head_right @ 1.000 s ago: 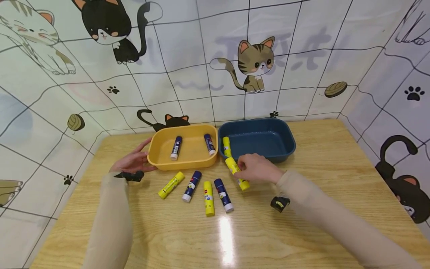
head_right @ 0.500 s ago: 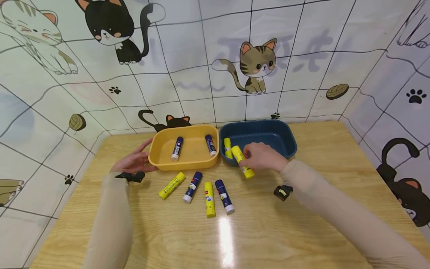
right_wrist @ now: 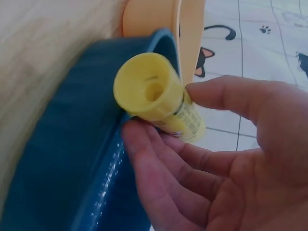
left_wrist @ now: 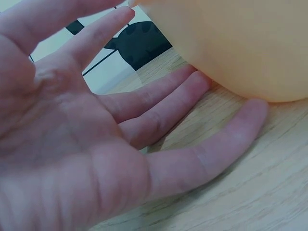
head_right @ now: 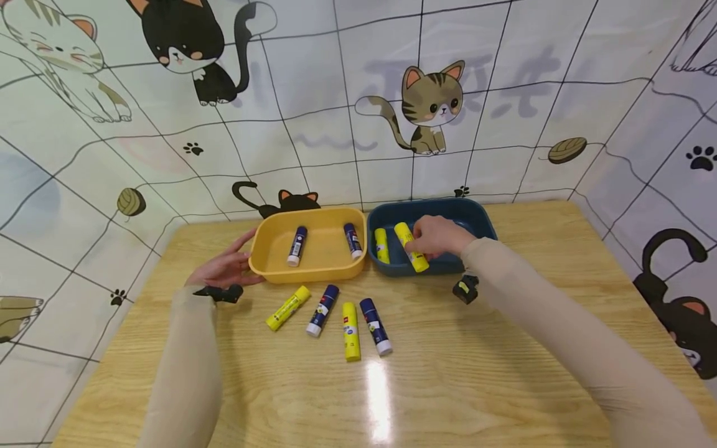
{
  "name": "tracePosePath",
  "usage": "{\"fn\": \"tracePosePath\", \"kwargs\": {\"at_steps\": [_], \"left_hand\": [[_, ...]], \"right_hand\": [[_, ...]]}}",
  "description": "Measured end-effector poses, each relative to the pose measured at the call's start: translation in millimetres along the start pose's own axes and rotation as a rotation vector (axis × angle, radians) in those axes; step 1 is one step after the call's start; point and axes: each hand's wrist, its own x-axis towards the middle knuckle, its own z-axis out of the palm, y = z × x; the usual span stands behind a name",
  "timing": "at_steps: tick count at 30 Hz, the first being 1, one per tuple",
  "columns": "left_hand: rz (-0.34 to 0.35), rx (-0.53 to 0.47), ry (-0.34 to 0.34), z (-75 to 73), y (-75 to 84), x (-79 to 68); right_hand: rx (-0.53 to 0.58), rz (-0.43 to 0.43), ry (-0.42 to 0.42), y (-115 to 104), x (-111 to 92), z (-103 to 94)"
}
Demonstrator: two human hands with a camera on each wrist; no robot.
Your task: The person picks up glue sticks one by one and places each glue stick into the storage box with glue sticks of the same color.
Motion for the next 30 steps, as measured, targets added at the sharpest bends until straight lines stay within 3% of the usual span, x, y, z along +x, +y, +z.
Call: {"fn": "tracePosePath", "kwargs": {"at_steps": [9,21,30], "left_hand": [[-0.005,-0.011,-0.002,0.5,0.2,4.2],[0.001,-0.006,-0.025,-1.7,-0.3,2.7],[0.004,0.018,-0.018,-3.9,-3.4,0.9]], "right_hand": [[0.004,0.061,-0.05,0,29,-13.2],[0.023,0.193,-0.172,4,63,-6.6],[0.041,0.252,-0.235,3,68,-0.5]]}}
